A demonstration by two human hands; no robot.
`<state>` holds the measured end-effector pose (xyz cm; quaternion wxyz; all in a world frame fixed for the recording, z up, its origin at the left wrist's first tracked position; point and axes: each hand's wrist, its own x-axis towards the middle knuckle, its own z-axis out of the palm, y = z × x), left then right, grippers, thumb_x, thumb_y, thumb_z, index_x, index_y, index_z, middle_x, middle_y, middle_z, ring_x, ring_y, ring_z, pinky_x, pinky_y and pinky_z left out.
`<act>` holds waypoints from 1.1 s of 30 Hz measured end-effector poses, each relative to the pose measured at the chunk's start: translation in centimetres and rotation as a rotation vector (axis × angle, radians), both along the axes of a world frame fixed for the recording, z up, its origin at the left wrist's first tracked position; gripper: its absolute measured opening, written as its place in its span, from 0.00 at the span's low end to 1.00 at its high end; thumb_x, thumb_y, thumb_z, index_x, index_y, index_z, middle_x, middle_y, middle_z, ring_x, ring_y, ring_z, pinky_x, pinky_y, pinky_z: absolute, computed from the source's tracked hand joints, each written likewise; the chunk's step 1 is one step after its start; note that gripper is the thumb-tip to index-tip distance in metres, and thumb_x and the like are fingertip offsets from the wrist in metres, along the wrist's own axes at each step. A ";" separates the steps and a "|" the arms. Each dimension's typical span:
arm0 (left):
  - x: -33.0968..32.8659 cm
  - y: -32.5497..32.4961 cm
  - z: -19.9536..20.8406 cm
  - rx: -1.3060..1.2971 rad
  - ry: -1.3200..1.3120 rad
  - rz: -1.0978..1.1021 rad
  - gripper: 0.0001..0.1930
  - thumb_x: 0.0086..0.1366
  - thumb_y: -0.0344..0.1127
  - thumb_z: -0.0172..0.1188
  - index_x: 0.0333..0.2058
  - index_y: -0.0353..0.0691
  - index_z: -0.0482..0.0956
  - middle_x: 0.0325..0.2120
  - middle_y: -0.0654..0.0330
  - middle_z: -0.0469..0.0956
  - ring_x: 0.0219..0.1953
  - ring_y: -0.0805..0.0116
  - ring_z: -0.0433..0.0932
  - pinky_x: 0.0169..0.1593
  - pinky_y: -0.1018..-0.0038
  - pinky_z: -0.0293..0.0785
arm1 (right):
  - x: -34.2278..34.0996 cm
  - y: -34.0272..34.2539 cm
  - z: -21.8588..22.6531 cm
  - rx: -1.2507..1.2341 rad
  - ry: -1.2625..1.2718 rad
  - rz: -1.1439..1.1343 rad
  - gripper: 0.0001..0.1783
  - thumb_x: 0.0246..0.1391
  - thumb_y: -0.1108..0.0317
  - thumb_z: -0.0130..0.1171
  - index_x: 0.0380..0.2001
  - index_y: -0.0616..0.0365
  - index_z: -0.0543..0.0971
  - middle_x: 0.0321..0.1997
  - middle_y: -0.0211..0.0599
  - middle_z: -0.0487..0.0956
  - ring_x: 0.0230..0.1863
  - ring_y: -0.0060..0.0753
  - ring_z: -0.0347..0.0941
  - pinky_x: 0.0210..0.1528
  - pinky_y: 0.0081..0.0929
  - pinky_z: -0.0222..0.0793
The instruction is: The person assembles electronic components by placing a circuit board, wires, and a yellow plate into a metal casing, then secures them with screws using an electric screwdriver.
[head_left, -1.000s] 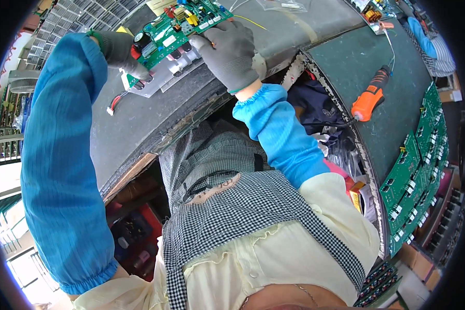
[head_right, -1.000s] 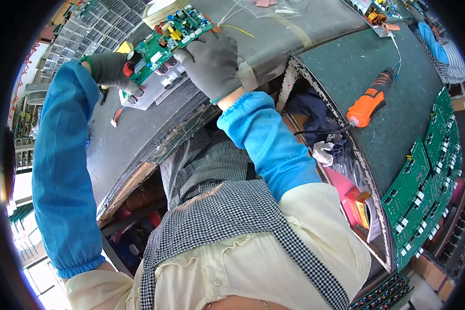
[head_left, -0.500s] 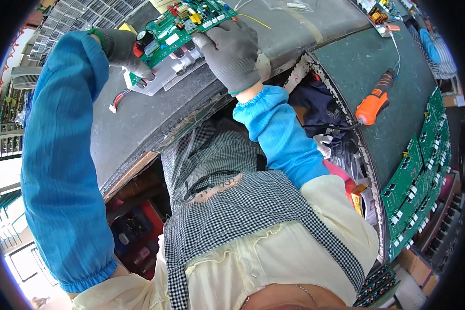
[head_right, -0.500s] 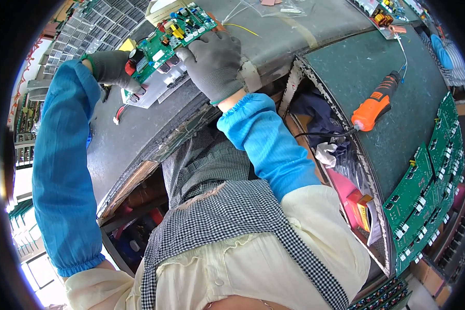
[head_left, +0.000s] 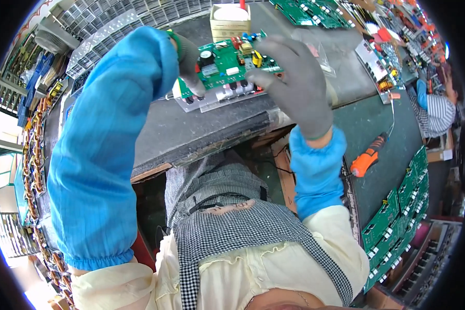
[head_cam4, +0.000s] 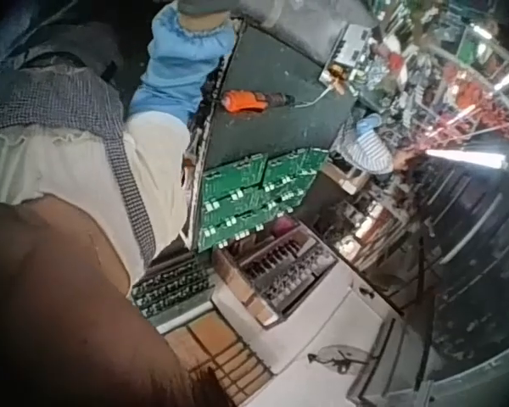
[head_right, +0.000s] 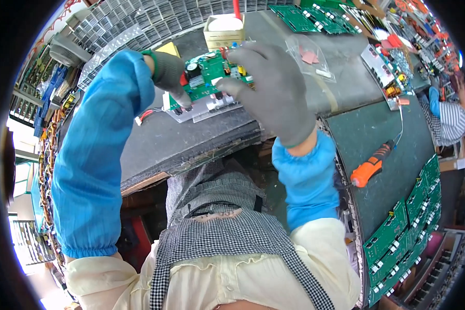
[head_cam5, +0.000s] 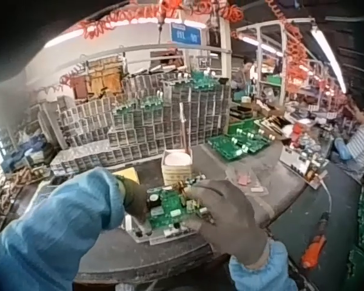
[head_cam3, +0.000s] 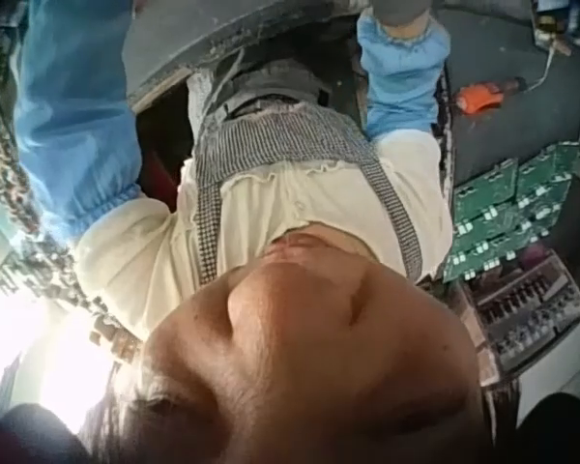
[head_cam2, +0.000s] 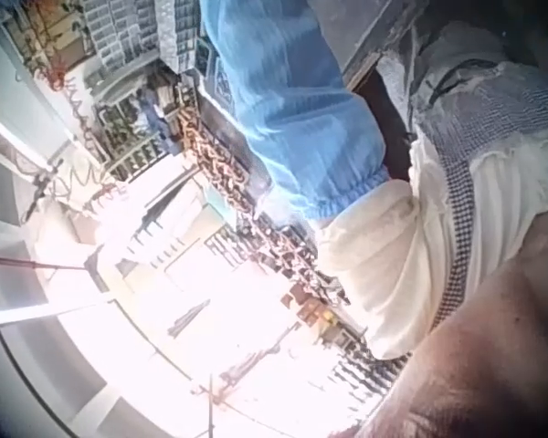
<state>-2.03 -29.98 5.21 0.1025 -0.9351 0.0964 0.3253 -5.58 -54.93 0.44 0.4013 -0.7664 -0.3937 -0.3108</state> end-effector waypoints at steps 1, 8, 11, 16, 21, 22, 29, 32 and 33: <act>-0.2 1.3 -0.3 -0.052 0.006 0.014 0.39 0.49 0.65 0.77 0.49 0.39 0.85 0.42 0.48 0.86 0.45 0.51 0.84 0.52 0.63 0.77 | 0.6 1.5 1.6 -0.137 -0.171 0.123 0.28 0.44 0.61 0.75 0.51 0.55 0.82 0.51 0.42 0.82 0.54 0.49 0.76 0.56 0.42 0.72; -0.7 2.2 -1.5 -0.194 -0.102 0.088 0.40 0.44 0.63 0.81 0.48 0.38 0.86 0.44 0.50 0.86 0.47 0.50 0.84 0.53 0.63 0.78 | 7.3 10.1 2.7 -0.961 0.161 0.252 0.62 0.29 0.58 0.82 0.70 0.62 0.63 0.64 0.53 0.76 0.67 0.55 0.71 0.67 0.42 0.68; -0.8 2.0 -1.1 -0.196 -0.118 0.064 0.42 0.43 0.65 0.81 0.50 0.39 0.85 0.44 0.50 0.86 0.47 0.50 0.84 0.54 0.64 0.78 | 7.5 11.4 3.8 -1.122 0.316 0.271 0.55 0.27 0.61 0.82 0.64 0.57 0.69 0.60 0.53 0.79 0.61 0.54 0.75 0.61 0.43 0.72; -4.3 5.7 -0.4 -0.452 -0.339 0.219 0.49 0.47 0.66 0.77 0.59 0.35 0.78 0.53 0.44 0.82 0.56 0.47 0.80 0.58 0.61 0.75 | 6.9 13.7 5.0 -1.296 0.233 0.234 0.53 0.24 0.59 0.84 0.60 0.58 0.73 0.49 0.50 0.83 0.54 0.55 0.80 0.55 0.43 0.76; -12.2 16.3 -8.3 -1.429 -0.928 0.760 0.23 0.69 0.42 0.64 0.57 0.32 0.77 0.48 0.54 0.82 0.52 0.70 0.77 0.57 0.73 0.72 | 6.5 15.0 5.4 -1.518 0.196 0.202 0.75 0.24 0.54 0.86 0.76 0.57 0.54 0.57 0.59 0.74 0.57 0.58 0.76 0.56 0.44 0.74; -13.7 18.2 -11.5 -1.264 -1.005 0.821 0.23 0.67 0.43 0.65 0.56 0.35 0.79 0.51 0.55 0.81 0.54 0.66 0.78 0.58 0.71 0.72 | 6.4 15.4 5.7 -1.537 0.169 0.212 0.76 0.25 0.52 0.86 0.77 0.55 0.52 0.56 0.58 0.74 0.55 0.57 0.77 0.56 0.44 0.74; -15.5 14.1 -14.7 -0.254 -0.943 0.632 0.21 0.60 0.45 0.69 0.52 0.50 0.83 0.61 0.56 0.75 0.64 0.48 0.69 0.63 0.57 0.71 | 6.4 15.4 5.1 -1.579 0.138 0.154 0.77 0.23 0.49 0.87 0.77 0.55 0.54 0.59 0.57 0.73 0.53 0.59 0.79 0.53 0.46 0.77; -14.6 14.6 -14.7 -0.182 -0.993 0.543 0.21 0.60 0.44 0.70 0.52 0.50 0.82 0.54 0.54 0.79 0.57 0.46 0.76 0.59 0.55 0.74 | 6.4 15.5 5.1 -1.552 0.140 0.183 0.77 0.23 0.49 0.87 0.76 0.55 0.54 0.58 0.57 0.73 0.52 0.58 0.79 0.53 0.46 0.77; -14.7 14.9 -14.3 -0.356 -0.886 0.723 0.21 0.61 0.42 0.69 0.53 0.49 0.80 0.51 0.54 0.80 0.52 0.48 0.79 0.55 0.57 0.76 | 6.4 15.5 5.1 -1.552 0.148 0.175 0.77 0.23 0.49 0.87 0.76 0.55 0.54 0.58 0.57 0.73 0.52 0.58 0.79 0.53 0.46 0.77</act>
